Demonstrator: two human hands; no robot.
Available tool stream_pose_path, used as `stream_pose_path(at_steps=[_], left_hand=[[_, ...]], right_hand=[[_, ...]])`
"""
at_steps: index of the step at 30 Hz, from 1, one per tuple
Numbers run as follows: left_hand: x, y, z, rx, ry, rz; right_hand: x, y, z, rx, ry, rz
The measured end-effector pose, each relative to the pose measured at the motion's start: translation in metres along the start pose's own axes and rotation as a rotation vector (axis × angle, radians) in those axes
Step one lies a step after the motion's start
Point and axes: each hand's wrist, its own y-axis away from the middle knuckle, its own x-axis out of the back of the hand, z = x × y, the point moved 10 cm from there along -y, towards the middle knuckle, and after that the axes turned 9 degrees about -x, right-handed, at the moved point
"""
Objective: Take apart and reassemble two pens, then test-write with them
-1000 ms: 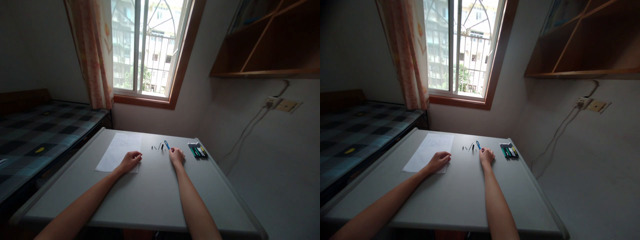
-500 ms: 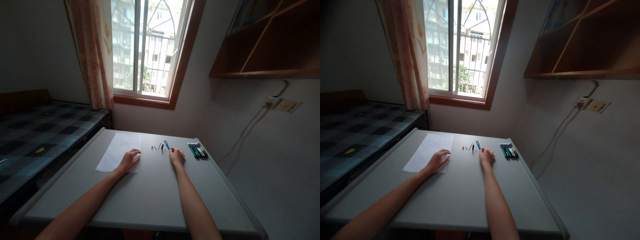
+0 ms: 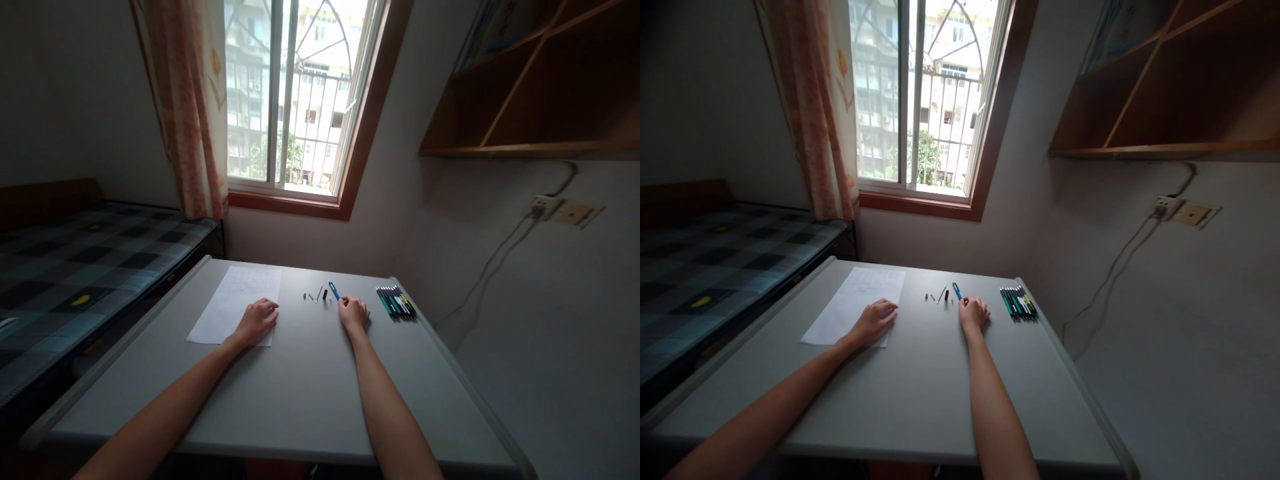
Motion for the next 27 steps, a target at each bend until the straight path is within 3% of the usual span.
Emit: stream_pose_path(at_steps=[5,14,27], left_hand=[[0.008,-0.002,0.004,-0.039,-0.003,0.088],[-0.017,0.003,0.049,-0.322,0.06,-0.096],[-0.022,0.005,0.044,-0.274,0.081,-0.175]], right_hand=[[-0.001,-0.001,0.001,-0.008,0.0,-0.005],[0.0,-0.001,0.002,-0.007,0.01,-0.014],[-0.001,0.001,0.0,-0.008,0.009,-0.015]])
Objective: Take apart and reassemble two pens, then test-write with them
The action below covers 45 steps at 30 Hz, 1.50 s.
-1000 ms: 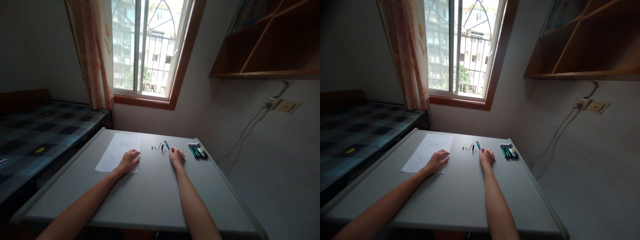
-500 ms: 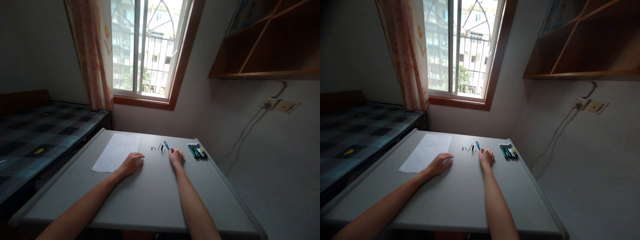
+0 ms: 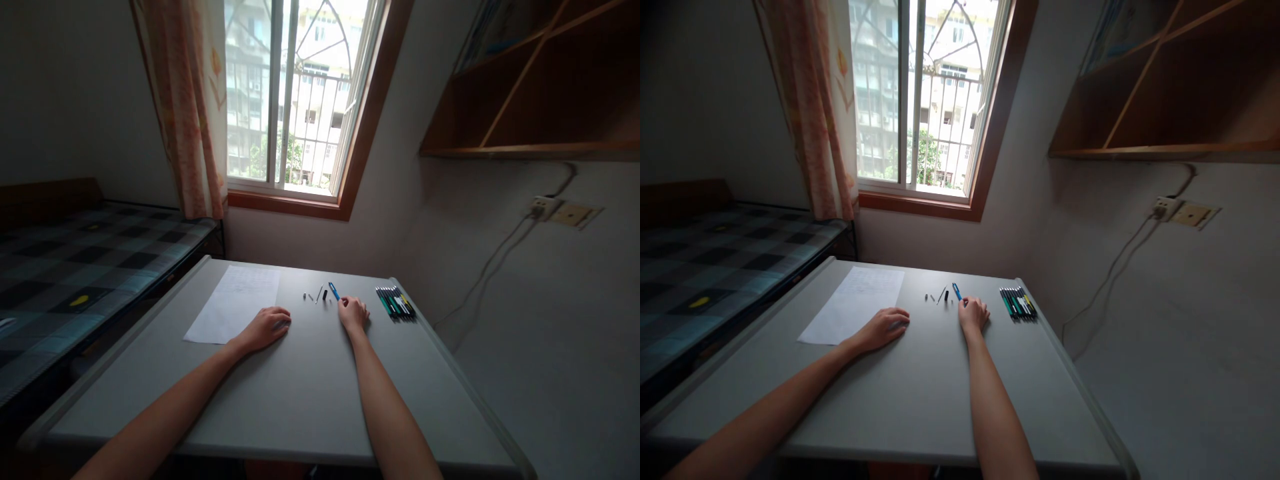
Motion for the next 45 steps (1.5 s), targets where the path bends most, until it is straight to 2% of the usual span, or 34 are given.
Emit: stream_pose_path(at_steps=[7,11,21,45], left_hand=[[0.0,0.0,0.0,0.001,0.012,-0.005],[0.0,0.001,0.0,-0.001,0.011,-0.003],[0.001,0.001,-0.001,0.022,0.028,-0.006],[0.001,0.001,0.0,0.016,0.023,0.002]], right_hand=[[0.011,-0.003,0.0,0.008,-0.107,0.104],[0.011,-0.005,0.004,-0.011,-0.092,0.124],[0.005,-0.005,0.007,-0.042,-0.036,0.047],[0.001,-0.005,0.007,-0.034,-0.035,0.029]])
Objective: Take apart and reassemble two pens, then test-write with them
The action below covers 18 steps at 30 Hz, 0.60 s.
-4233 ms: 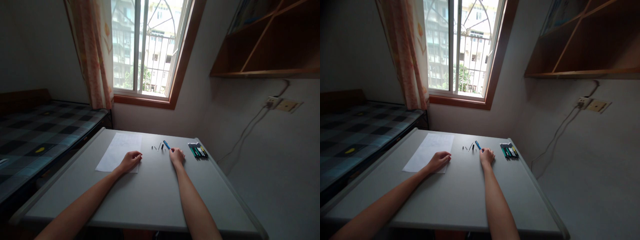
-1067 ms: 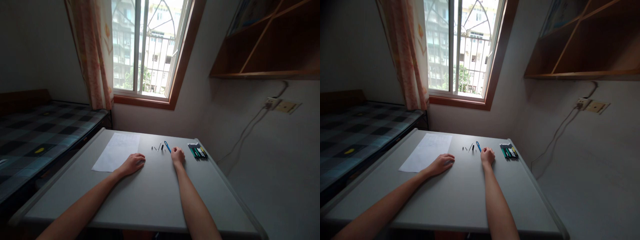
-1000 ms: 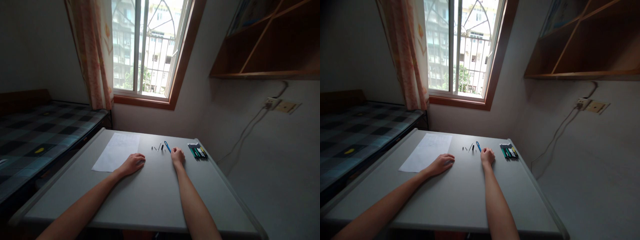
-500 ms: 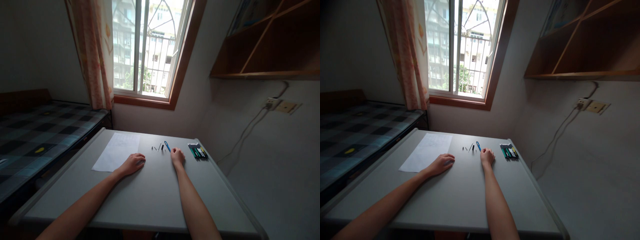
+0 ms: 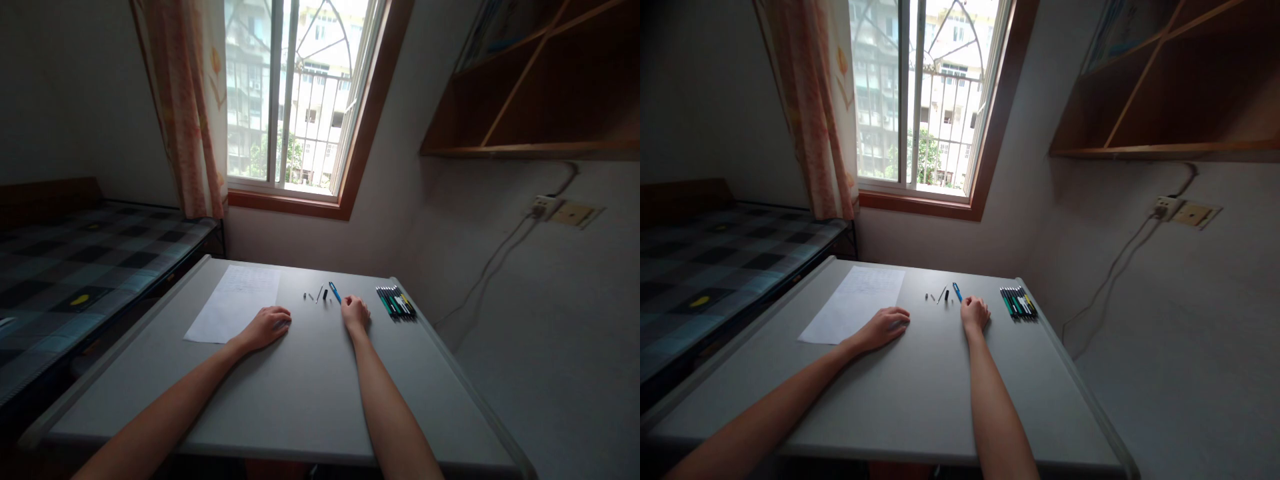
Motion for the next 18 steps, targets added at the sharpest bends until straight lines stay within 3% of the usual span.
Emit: stream_pose_path(at_steps=[8,18], left_hand=[[0.0,0.0,0.0,-0.003,-0.003,0.004],[-0.001,0.0,0.0,-0.011,-0.025,-0.011]], right_hand=[[0.0,-0.01,0.019,-0.17,-0.237,-0.011],[-0.002,-0.01,0.015,-0.122,-0.202,-0.006]])
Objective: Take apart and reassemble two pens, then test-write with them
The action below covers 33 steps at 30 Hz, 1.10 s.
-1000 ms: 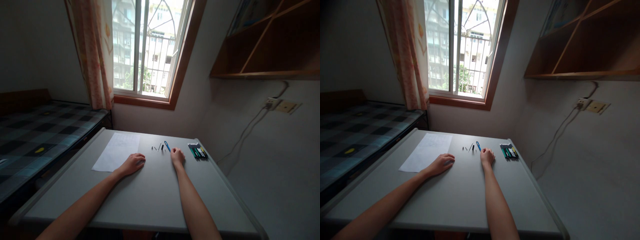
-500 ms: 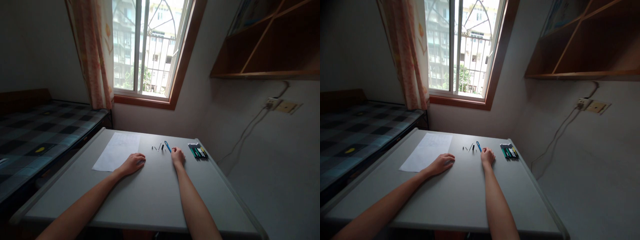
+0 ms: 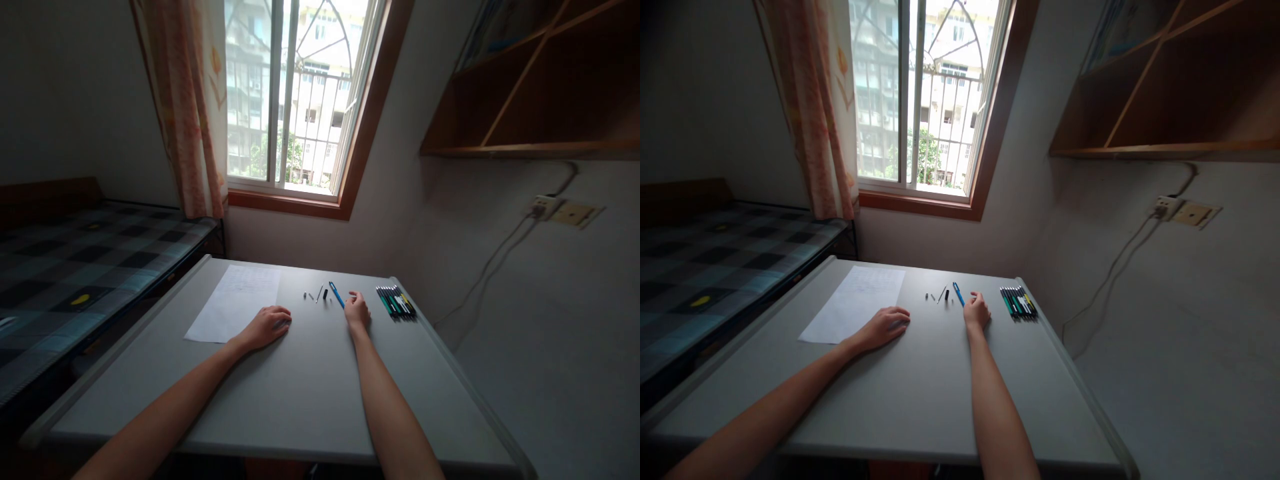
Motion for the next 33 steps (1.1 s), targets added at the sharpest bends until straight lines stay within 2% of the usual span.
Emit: stream_pose_path(at_steps=[33], left_hand=[[0.0026,-0.0007,0.0027,-0.037,-0.01,0.025]], right_hand=[[-0.0019,0.0082,-0.0102,0.098,0.07,-0.021]])
